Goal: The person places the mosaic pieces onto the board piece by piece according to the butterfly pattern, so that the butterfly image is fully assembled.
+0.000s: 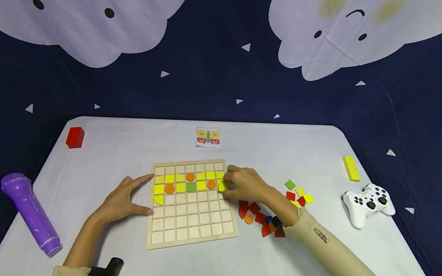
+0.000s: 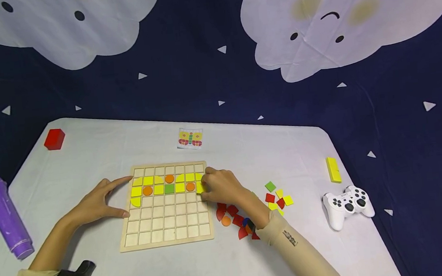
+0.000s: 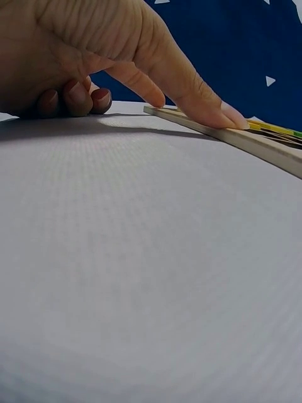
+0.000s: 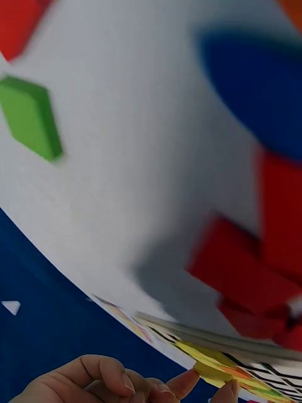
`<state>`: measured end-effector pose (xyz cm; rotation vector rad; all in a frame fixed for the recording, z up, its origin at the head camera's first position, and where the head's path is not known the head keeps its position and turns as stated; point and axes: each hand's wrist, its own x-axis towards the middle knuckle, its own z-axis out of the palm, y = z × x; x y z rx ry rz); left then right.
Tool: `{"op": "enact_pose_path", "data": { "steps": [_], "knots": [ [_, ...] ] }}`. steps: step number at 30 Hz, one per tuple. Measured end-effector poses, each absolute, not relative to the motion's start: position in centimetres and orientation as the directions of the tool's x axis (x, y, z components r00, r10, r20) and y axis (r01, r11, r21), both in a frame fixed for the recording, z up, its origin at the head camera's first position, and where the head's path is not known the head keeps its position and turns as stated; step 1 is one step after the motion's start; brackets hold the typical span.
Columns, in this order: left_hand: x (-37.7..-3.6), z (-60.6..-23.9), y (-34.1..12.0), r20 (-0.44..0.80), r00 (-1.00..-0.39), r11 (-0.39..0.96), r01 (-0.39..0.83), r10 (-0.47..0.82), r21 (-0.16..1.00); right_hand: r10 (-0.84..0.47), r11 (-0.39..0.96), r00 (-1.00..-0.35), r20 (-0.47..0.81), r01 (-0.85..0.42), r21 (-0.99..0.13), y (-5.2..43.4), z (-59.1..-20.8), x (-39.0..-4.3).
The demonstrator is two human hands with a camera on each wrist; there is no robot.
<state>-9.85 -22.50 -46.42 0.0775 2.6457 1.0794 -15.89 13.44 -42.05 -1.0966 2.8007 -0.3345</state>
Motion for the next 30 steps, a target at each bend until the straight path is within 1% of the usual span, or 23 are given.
{"op": "enact_pose_path", "data": {
  "steps": [4, 10, 18, 23, 27, 30],
  "knots": [
    [-9.9, -46.4, -22.6, -0.239, -0.959, 0.722, -0.057, 0.153, 0.69, -0.717, 0.679, -0.697, -0.019, -0.693, -0.243, 11.8, -42.1, -15.7],
    [-9.9, -46.4, -22.8, -0.232, -0.96, 0.711, -0.053, 0.158, 0.701, -0.75, 0.649, -0.66, -0.032, -0.727, -0.223, 9.7, -42.0, -15.3],
    [-9.9, -46.8, -22.6, -0.226, -0.961, 0.714, -0.046, 0.16, 0.698, -0.782, 0.617, -0.62, -0.06, -0.758, -0.211, 7.3, -42.3, -14.7],
    [-9.9, -46.8, -22.6, -0.22, -0.962, 0.712, -0.042, 0.16, 0.701, -0.801, 0.594, -0.596, -0.056, -0.78, -0.197, 5.7, -42.2, -14.4],
    [-9.9, -46.7, -22.7, -0.219, -0.962, 0.709, -0.039, 0.165, 0.704, -0.811, 0.582, -0.581, -0.07, -0.788, -0.199, 4.4, -42.0, -14.2],
    [-9.9, -46.6, -22.8, -0.217, -0.961, 0.709, -0.033, 0.171, 0.705, -0.814, 0.578, -0.577, -0.066, -0.796, -0.18, 3.5, -42.0, -14.1]
  ]
}}
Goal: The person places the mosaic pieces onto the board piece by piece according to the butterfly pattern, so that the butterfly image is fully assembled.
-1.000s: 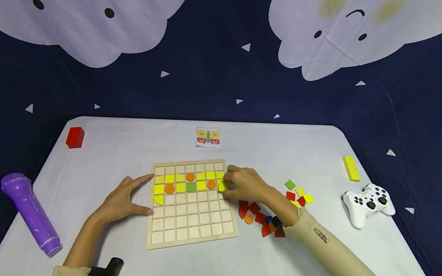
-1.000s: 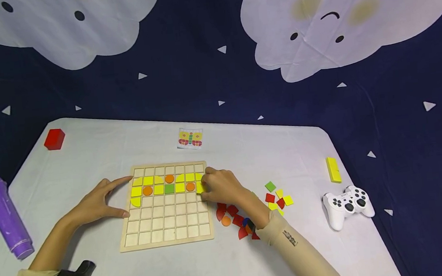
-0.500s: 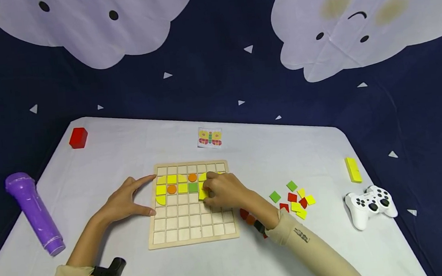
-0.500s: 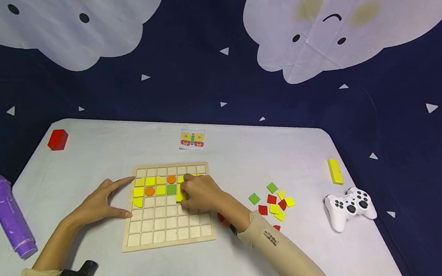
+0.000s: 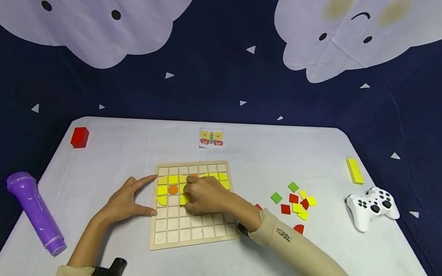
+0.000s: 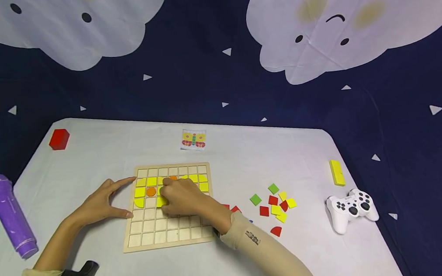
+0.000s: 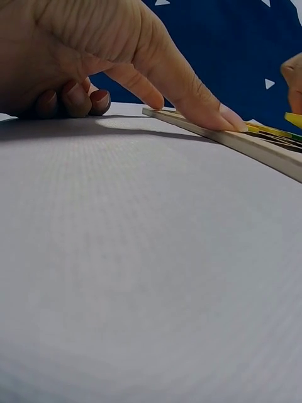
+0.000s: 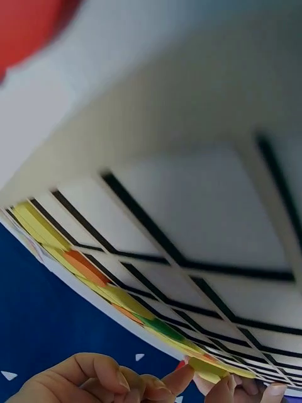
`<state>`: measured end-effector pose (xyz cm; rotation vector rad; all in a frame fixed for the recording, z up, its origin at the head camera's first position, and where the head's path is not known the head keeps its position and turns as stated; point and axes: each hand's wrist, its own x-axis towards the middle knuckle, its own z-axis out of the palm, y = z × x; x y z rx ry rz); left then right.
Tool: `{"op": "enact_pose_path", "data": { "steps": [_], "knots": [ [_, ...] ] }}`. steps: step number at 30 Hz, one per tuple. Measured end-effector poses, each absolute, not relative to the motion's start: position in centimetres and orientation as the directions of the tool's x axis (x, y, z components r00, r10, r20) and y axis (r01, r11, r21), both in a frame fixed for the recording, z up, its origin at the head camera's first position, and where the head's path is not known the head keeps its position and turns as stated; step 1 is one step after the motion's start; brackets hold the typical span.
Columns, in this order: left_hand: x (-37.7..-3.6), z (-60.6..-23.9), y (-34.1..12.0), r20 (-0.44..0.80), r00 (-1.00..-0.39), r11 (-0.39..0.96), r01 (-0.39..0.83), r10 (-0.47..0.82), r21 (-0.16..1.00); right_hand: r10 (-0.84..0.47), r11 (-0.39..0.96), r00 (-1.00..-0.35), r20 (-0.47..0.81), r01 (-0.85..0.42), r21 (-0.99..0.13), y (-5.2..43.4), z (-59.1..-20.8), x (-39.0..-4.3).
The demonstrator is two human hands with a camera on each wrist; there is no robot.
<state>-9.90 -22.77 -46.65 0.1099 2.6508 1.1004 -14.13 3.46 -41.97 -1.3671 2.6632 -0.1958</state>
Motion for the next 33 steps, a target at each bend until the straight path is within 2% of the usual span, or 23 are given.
{"op": "enact_pose_path", "data": {
  "steps": [11, 17, 22, 33],
  "knots": [
    [-9.9, -46.7, -22.9, -0.204, -0.961, 0.713, -0.01, 0.187, 0.701, -0.807, 0.591, -0.58, -0.112, -0.792, -0.151, 1.2, -42.1, -14.1],
    [-9.8, -46.6, -22.9, -0.2, -0.961, 0.712, -0.006, 0.189, 0.703, -0.813, 0.581, -0.579, -0.055, -0.805, -0.117, 0.7, -42.6, -13.9],
    [-9.9, -46.5, -22.9, -0.201, -0.961, 0.714, -0.007, 0.188, 0.7, -0.81, 0.582, -0.585, -0.028, -0.799, -0.15, 0.4, -42.8, -13.6],
    [-9.8, -46.5, -22.9, -0.205, -0.959, 0.703, -0.011, 0.193, 0.711, -0.78, 0.622, -0.624, -0.054, -0.762, -0.181, 0.2, -42.8, -13.3]
  ]
}}
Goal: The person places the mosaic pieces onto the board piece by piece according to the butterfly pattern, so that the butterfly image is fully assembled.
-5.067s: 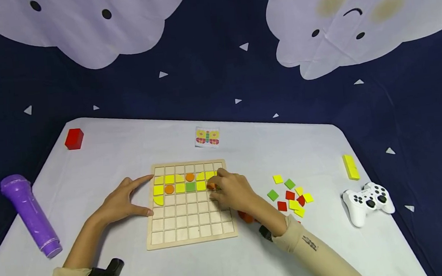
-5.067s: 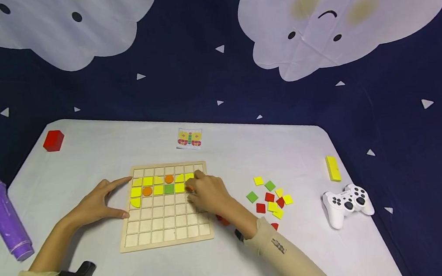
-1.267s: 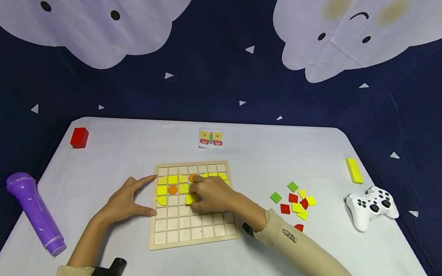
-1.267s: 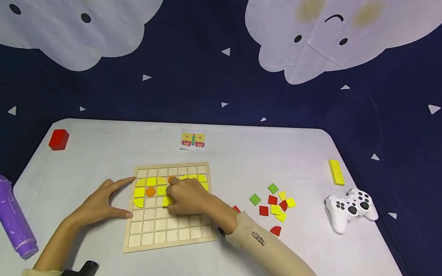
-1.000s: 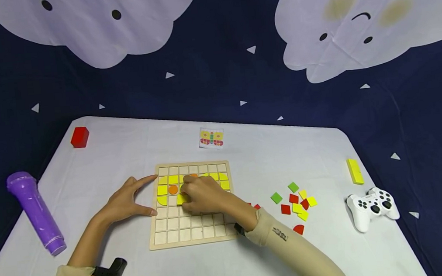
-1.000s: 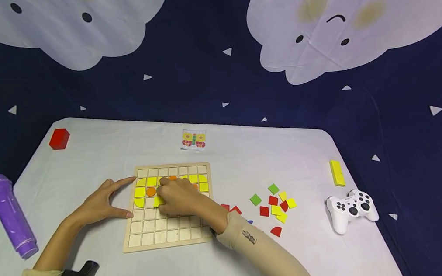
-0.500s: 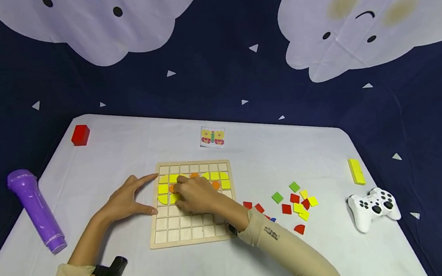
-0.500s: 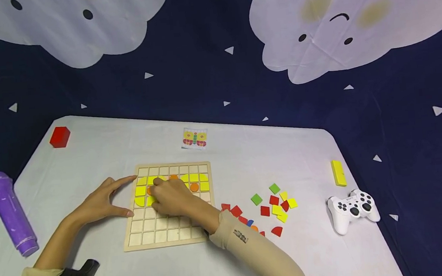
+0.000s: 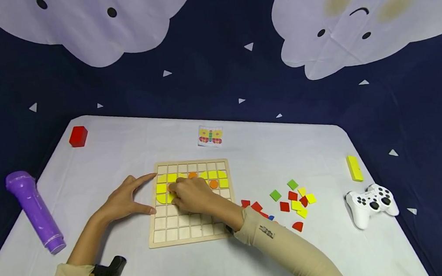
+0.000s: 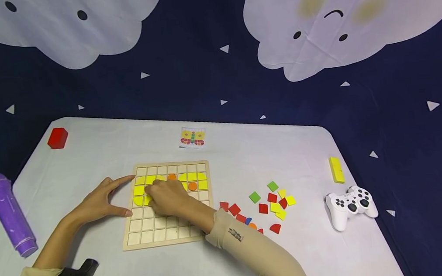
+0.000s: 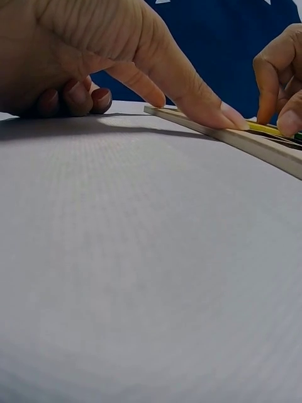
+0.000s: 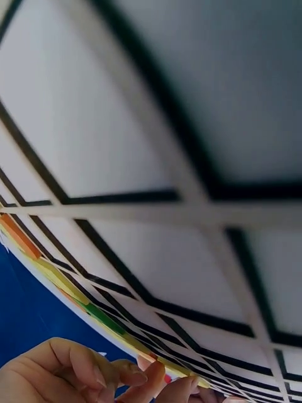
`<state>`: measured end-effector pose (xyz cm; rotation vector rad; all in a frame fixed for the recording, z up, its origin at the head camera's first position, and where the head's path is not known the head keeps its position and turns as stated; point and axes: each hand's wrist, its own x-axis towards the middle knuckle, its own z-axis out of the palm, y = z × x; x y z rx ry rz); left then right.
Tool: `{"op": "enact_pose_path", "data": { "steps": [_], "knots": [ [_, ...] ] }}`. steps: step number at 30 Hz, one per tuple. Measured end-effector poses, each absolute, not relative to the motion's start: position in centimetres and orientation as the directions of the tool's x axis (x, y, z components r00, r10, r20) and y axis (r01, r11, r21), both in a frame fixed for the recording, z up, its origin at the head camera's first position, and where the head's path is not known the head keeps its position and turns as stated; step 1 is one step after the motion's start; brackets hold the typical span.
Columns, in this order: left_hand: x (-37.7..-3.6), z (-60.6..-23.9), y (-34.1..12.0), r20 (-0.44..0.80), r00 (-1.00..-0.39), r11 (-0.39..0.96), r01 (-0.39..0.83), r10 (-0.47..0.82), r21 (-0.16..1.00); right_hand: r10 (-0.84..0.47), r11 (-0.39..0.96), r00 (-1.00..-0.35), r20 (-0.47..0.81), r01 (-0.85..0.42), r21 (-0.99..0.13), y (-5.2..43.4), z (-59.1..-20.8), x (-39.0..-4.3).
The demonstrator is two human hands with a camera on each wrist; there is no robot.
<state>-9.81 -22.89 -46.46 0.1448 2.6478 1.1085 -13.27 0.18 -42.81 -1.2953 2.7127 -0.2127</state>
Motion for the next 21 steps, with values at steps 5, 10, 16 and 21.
{"op": "enact_pose_path", "data": {
  "steps": [5, 10, 16, 21],
  "knots": [
    [-9.9, -46.5, -22.9, -0.208, -0.959, 0.705, -0.012, 0.193, 0.709, -0.769, 0.636, -0.637, -0.051, -0.754, -0.164, 0.2, -43.1, -13.1],
    [-9.8, -46.7, -22.9, -0.21, -0.959, 0.703, -0.017, 0.189, 0.711, -0.771, 0.632, -0.635, -0.034, -0.758, -0.16, 0.8, -42.7, -12.9],
    [-9.9, -46.9, -22.8, -0.209, -0.961, 0.709, -0.022, 0.179, 0.704, -0.755, 0.633, -0.655, 0.037, -0.742, -0.22, 3.7, -41.5, -12.7],
    [-9.9, -46.8, -22.8, -0.213, -0.961, 0.705, -0.029, 0.174, 0.709, -0.723, 0.649, -0.686, 0.082, -0.715, -0.26, 7.8, -41.6, -12.3]
  ]
}}
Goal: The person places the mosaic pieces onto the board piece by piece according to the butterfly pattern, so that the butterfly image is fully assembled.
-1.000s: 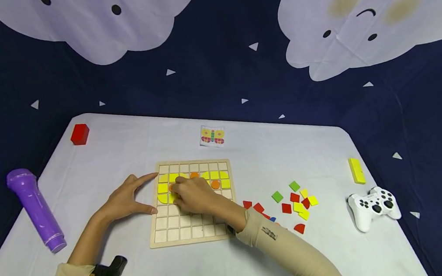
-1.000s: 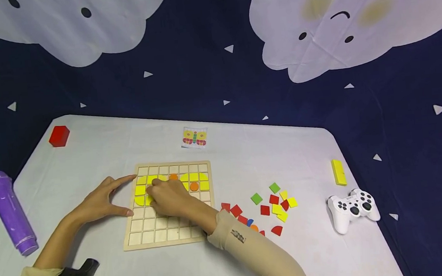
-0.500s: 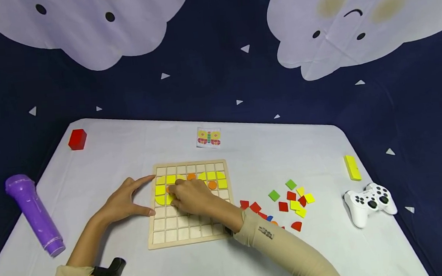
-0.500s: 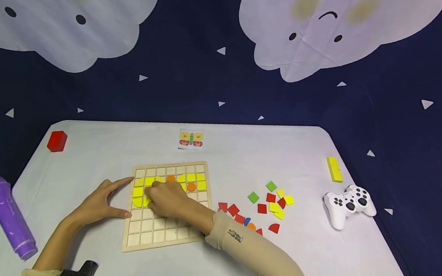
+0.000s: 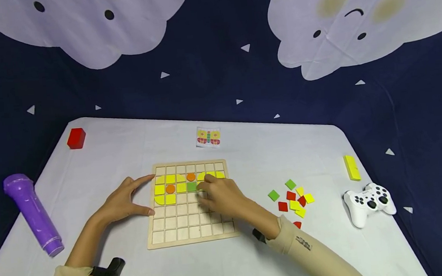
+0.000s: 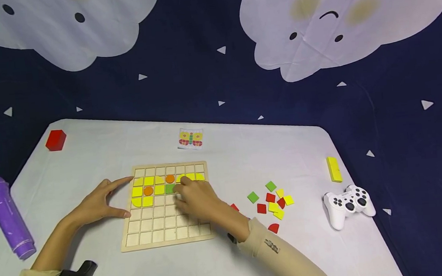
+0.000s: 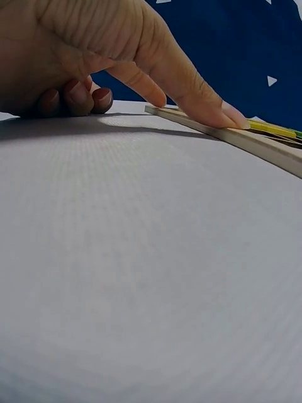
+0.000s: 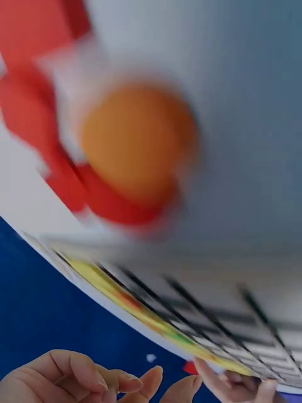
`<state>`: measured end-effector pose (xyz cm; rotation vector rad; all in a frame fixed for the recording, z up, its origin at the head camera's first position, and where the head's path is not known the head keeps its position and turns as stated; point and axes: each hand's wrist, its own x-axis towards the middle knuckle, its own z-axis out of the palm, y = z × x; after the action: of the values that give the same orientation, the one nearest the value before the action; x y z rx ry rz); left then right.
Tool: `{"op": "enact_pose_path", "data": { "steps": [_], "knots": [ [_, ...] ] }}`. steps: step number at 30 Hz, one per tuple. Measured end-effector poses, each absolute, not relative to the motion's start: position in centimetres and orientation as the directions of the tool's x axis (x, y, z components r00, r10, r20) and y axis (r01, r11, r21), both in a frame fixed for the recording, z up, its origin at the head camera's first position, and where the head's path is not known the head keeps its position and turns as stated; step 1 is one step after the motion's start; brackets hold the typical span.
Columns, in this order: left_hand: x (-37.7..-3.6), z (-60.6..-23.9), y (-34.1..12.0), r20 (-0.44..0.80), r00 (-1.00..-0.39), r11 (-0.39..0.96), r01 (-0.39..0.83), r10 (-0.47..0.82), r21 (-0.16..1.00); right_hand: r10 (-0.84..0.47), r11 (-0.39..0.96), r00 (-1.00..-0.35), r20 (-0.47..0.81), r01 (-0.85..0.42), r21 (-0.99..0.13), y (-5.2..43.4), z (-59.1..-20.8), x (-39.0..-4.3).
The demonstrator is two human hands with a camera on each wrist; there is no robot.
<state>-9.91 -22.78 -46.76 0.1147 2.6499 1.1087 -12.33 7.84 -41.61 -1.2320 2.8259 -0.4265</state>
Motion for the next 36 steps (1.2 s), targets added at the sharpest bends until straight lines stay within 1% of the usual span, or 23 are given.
{"op": "enact_pose_path", "data": {
  "steps": [5, 10, 20, 29, 36],
  "knots": [
    [-9.9, -46.5, -22.9, -0.215, -0.961, 0.707, -0.029, 0.175, 0.706, -0.657, 0.701, -0.748, 0.096, -0.652, -0.289, 12.3, -42.0, -12.0],
    [-9.9, -46.5, -23.2, -0.218, -0.96, 0.714, -0.029, 0.175, 0.7, -0.61, 0.735, -0.785, 0.106, -0.611, -0.293, 16.1, -42.4, -11.4],
    [-9.8, -46.5, -23.3, -0.225, -0.96, 0.724, -0.038, 0.164, 0.689, -0.556, 0.783, -0.825, 0.1, -0.561, -0.268, 21.3, -42.4, -10.0],
    [-9.9, -46.5, -23.1, -0.232, -0.961, 0.744, -0.043, 0.152, 0.667, -0.483, 0.842, -0.865, 0.133, -0.501, -0.201, 25.7, -42.4, -9.3],
    [-10.0, -46.3, -23.0, -0.23, -0.96, 0.737, -0.041, 0.158, 0.675, -0.426, 0.88, -0.9, 0.091, -0.436, -0.188, 28.0, -42.4, -9.0]
  ]
}}
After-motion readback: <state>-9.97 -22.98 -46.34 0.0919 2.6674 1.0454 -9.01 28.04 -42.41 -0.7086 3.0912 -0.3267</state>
